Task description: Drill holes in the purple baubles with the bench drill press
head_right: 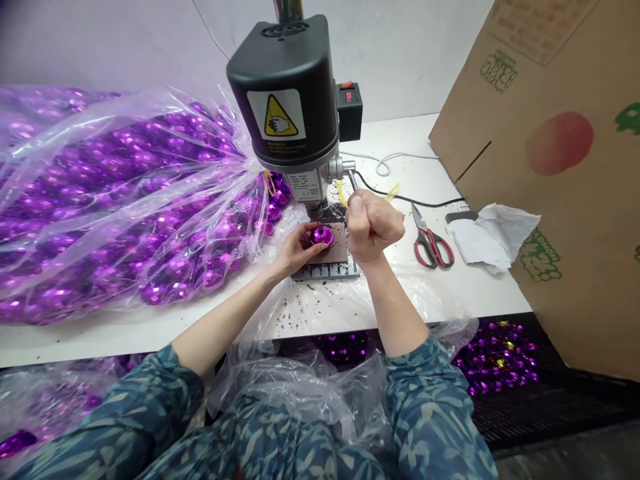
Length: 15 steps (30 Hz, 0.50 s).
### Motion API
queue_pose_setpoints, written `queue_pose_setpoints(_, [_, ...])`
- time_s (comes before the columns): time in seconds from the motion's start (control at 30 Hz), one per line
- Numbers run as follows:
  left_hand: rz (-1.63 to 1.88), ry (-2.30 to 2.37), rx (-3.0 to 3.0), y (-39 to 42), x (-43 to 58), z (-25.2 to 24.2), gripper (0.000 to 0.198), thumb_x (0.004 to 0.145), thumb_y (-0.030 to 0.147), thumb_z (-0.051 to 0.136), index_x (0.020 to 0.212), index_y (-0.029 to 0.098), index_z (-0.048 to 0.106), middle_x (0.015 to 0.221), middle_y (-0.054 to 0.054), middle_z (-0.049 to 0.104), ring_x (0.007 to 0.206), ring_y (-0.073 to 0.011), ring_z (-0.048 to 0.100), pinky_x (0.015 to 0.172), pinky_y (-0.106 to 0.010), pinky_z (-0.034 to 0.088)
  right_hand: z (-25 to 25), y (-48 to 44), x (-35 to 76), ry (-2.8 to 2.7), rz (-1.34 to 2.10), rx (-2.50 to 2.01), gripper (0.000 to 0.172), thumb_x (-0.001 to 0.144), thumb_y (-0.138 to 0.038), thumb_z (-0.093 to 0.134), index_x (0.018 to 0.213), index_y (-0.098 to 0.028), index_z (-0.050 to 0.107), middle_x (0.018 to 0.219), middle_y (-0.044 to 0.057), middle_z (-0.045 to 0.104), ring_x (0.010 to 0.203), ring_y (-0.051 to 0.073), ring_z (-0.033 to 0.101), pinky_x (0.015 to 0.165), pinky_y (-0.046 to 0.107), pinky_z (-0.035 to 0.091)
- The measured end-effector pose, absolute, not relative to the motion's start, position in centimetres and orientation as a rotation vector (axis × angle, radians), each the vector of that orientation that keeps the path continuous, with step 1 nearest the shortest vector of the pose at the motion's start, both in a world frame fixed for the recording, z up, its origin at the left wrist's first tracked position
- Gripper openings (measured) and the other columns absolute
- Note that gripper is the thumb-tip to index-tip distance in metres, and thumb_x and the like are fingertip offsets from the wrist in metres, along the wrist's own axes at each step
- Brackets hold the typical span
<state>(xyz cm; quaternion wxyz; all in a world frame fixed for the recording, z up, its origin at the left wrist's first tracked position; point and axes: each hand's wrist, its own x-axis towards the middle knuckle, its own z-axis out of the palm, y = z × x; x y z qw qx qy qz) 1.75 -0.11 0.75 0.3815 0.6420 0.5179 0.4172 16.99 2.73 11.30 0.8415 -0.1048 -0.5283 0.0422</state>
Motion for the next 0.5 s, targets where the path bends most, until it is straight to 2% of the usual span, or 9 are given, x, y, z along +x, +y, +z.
queue_pose_setpoints(0.1, [1.075, 1.340, 1.605, 0.0, 2.1, 0.7, 0.053, 0.081, 0.035, 0.085, 0.126, 0.016, 0.063, 0.105, -0.008, 0.073, 0.083, -0.0170, 0.066, 0.076, -0.033, 0.056, 13.7, 2.8, 16.7, -1.093, 0.149, -0.295, 0.062, 0.094, -0.040, 0.062, 0.053, -0.018, 0.020, 0.041, -0.007, 0.021, 0.035, 0.004, 0.023, 0.039, 0.026, 0.016])
queue_pose_setpoints(0.2, [1.151, 1.388, 1.534, -0.6, 2.3, 1.2, 0.047, 0.080, 0.032, 0.084, 0.119, 0.017, 0.063, 0.109, -0.009, 0.073, 0.088, -0.0175, 0.067, 0.078, -0.032, 0.056, 17.0, 3.4, 16.5, -1.095, 0.290, -0.418, 0.066, 0.086, -0.064, 0.064, 0.054, -0.022, 0.026, 0.041, -0.008, 0.028, 0.035, 0.004, 0.024, 0.037, 0.028, 0.017])
queue_pose_setpoints(0.3, [1.223, 1.431, 1.501, -3.2, 2.1, 2.6, 0.043, 0.078, 0.030, 0.085, 0.113, 0.018, 0.062, 0.107, -0.009, 0.072, 0.089, -0.0176, 0.067, 0.078, -0.032, 0.056, 19.0, 3.8, 16.4, -1.134, 0.363, -0.477, 0.070, 0.074, -0.085, 0.057, 0.056, -0.025, 0.026, 0.042, -0.008, 0.027, 0.035, 0.004, 0.020, 0.036, 0.030, 0.017])
queue_pose_setpoints(0.4, [0.966, 1.161, 1.717, -8.3, 1.6, 3.7, 0.040, 0.078, 0.035, 0.085, 0.109, 0.021, 0.063, 0.103, -0.007, 0.072, 0.086, -0.0177, 0.068, 0.074, -0.032, 0.057, 19.5, 3.7, 16.3, -1.147, 0.334, -0.484, 0.071, 0.073, -0.088, 0.051, 0.057, -0.025, 0.023, 0.043, -0.007, 0.026, 0.034, 0.005, 0.022, 0.037, 0.031, 0.019])
queue_pose_setpoints(0.5, [0.502, 0.793, 2.022, -13.8, 1.5, 3.3, 0.044, 0.081, 0.045, 0.084, 0.113, 0.022, 0.066, 0.106, -0.009, 0.073, 0.092, -0.0240, 0.072, 0.079, -0.037, 0.060, 19.2, 3.5, 16.2, -1.145, 0.309, -0.500, 0.069, 0.076, -0.085, 0.052, 0.058, -0.025, 0.023, 0.045, -0.006, 0.027, 0.036, 0.007, 0.027, 0.039, 0.031, 0.022])
